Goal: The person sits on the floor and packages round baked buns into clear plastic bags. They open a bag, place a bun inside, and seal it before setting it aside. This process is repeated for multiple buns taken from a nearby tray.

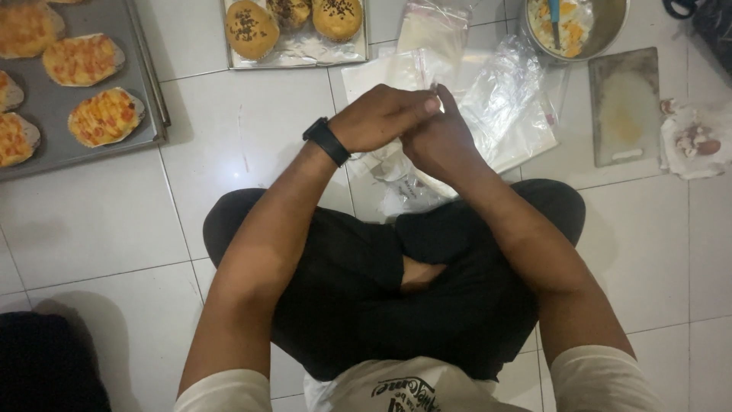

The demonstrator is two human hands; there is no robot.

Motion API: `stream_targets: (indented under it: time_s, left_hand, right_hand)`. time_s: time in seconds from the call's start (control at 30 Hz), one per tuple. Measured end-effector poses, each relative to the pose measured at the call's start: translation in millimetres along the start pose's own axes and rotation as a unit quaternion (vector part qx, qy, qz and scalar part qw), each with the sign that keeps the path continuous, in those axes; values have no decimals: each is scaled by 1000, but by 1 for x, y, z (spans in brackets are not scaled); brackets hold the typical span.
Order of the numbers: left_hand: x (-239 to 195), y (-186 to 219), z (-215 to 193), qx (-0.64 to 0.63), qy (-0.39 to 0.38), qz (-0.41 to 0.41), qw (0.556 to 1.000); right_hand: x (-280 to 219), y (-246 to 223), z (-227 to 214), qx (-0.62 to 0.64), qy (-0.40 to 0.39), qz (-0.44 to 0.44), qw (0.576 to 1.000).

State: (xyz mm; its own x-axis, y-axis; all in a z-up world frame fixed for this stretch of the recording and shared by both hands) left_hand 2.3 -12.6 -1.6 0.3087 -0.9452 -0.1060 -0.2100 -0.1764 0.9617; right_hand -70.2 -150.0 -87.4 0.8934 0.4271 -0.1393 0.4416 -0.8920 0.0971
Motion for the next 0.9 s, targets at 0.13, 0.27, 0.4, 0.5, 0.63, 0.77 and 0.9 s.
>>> stream_targets:
  time_s: [0.13,0.27,0.4,0.5,0.63,0.77,0.9]
  left_hand:
    - [2,3,0,5,-3,7,1000]
    - [7,-10,2,-7,-15,12,1000]
    - [8,-19,3,-15,-17,12,1000]
    - [1,-11,1,-15,-14,6,1000]
    - [6,-20,5,-19,-20,8,1000]
    - [7,-21,8,-23,-41,20,999]
    - [6,-7,18,-19,-73,33,997]
  right_hand:
    - [0,13,13,41,35,-10,998]
    - [-4,18,8,51,-3,22,998]
    - [-3,16,10,130,-37,-1,991]
    - [-4,18,14,142,-96,14,985]
    - [-11,24,14,162,-187,42,968]
    - [-15,20,-24,168,-256,72,949]
    - [-23,16,-1,153,-262,51,951]
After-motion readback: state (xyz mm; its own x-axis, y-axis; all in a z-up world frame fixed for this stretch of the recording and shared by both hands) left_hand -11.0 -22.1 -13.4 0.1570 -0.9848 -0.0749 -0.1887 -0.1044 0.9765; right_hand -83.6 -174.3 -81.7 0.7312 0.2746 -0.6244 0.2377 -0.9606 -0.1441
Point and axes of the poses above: each hand's wrist, its own x-axis towards the middle knuckle, its own z-axis out of the palm, y = z × x, the point moved 3 cm from there along x, towards the middle knuckle, and after that the axes turned 12 degrees about -y, right-handed, at the moved point
